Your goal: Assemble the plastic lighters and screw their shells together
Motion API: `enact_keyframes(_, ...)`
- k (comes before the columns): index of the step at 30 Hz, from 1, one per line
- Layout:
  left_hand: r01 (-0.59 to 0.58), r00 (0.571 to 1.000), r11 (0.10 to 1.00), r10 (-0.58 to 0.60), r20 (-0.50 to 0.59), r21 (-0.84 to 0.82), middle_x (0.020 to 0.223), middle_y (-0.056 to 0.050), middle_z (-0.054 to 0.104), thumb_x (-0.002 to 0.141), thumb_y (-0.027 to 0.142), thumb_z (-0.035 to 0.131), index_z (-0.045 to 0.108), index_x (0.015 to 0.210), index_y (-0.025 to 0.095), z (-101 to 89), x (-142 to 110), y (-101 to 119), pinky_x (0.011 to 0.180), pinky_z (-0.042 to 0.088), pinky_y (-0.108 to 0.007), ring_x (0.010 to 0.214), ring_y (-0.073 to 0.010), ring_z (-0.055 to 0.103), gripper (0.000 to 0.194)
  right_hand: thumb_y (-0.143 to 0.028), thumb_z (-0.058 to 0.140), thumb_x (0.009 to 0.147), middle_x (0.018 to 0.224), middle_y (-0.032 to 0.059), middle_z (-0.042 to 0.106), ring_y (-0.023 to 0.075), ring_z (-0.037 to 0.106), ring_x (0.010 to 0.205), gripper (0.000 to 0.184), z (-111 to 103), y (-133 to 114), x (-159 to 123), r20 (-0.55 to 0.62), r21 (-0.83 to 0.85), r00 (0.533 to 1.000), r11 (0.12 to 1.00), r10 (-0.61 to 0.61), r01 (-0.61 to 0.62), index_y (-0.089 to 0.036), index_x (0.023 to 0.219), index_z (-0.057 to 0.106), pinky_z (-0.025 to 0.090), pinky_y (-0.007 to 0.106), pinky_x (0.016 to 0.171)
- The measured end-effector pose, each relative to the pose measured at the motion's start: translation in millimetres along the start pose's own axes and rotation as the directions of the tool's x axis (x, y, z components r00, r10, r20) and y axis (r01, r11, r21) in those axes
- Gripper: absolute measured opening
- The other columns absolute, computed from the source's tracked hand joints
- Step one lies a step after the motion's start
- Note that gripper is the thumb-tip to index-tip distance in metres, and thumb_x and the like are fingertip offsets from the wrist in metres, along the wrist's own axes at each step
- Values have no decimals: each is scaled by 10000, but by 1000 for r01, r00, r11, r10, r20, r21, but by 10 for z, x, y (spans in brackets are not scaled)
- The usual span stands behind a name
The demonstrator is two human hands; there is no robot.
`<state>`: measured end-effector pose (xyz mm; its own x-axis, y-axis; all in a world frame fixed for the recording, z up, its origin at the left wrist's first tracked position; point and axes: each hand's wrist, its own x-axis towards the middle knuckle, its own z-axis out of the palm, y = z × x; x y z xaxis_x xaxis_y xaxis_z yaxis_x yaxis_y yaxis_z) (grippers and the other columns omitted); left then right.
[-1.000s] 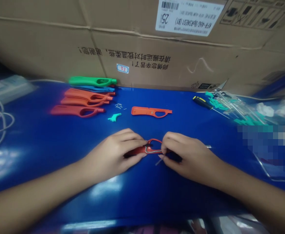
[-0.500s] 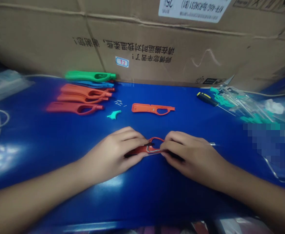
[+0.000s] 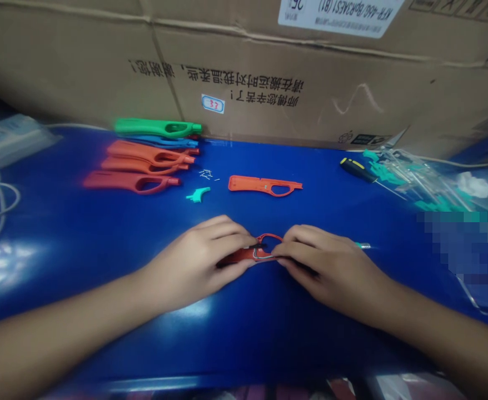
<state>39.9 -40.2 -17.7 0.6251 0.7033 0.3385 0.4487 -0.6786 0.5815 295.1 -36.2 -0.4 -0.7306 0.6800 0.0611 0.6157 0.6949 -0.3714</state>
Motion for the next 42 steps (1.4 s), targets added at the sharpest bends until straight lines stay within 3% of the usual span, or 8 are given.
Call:
enact_keyframes(12, 3, 1000, 1000, -3, -24, -6, 1058, -72, 708, 942, 191, 650, 688, 1164, 151, 3, -6, 15, 864, 533, -308, 967, -175, 636, 229, -226, 457, 1019, 1031, 43, 655, 189, 606, 938, 227, -16, -14, -10, 35, -59, 999, 998, 0, 2, -256, 1119, 658, 439, 310, 728)
enact_keyframes(19, 24, 999, 1000, -24, -22, -6, 1087, -79, 689, 951, 187, 629, 685, 1206, 160, 16, -10, 24, 861, 536, -312, 987, -180, 621, 263, -267, 518, 990, 1044, 26, 640, 184, 611, 943, 175, -47, -45, 3, 54, 13, 998, 999, 38, -39, -261, 1111, 644, 468, 307, 745)
enact_keyframes(22, 14, 1000, 1000, -14, -7, 15, 1102, -90, 679, 966, 208, 606, 658, 1267, 163, 21, -17, 46, 866, 537, -334, 989, -192, 612, 308, -306, 508, 1002, 1044, 26, 646, 163, 629, 891, 181, -45, -41, 5, 12, 61, 999, 997, 51, -51, -251, 1125, 630, 486, 294, 736)
enact_keyframes(29, 47, 989, 986, -68, 129, 157, 1195, -106, 627, 1013, 284, 525, 629, 1323, 213, 16, -36, 105, 939, 505, -412, 1061, -237, 574, 335, -253, 521, 989, 1056, 38, 679, 152, 662, 839, 174, 14, 17, 30, -107, 30, 993, 998, 50, -47, -216, 1106, 643, 500, 275, 706)
enact_keyframes(33, 32, 988, 964, -70, 137, 263, 1197, -104, 612, 1032, 320, 488, 606, 1354, 240, 31, -38, 131, 892, 507, -416, 1031, -241, 569, 352, -272, 534, 991, 1043, 33, 694, 135, 671, 800, 192, 31, 22, 35, -110, -11, 994, 1000, 27, -28, -223, 1108, 678, 482, 247, 648)
enact_keyframes(37, 10, 990, 922, -64, 128, 387, 1182, -116, 606, 1045, 332, 447, 595, 1365, 243, 68, -28, 153, 826, 511, -427, 993, -257, 567, 364, -293, 533, 1004, 1013, 33, 705, 142, 682, 855, 192, 41, 23, 54, -88, -23, 996, 999, 22, -25, -219, 1043, 706, 488, 241, 693)
enact_keyframes(42, -35, 987, 863, -49, 152, 505, 1216, -152, 576, 1025, 232, 462, 518, 1439, 202, 108, -71, 165, 831, 510, -463, 1013, -287, 545, 419, -279, 544, 999, 1022, 35, 701, 152, 679, 887, 171, 22, 12, 91, -50, 4, 997, 998, 62, -62, -205, 1016, 696, 498, 251, 743)
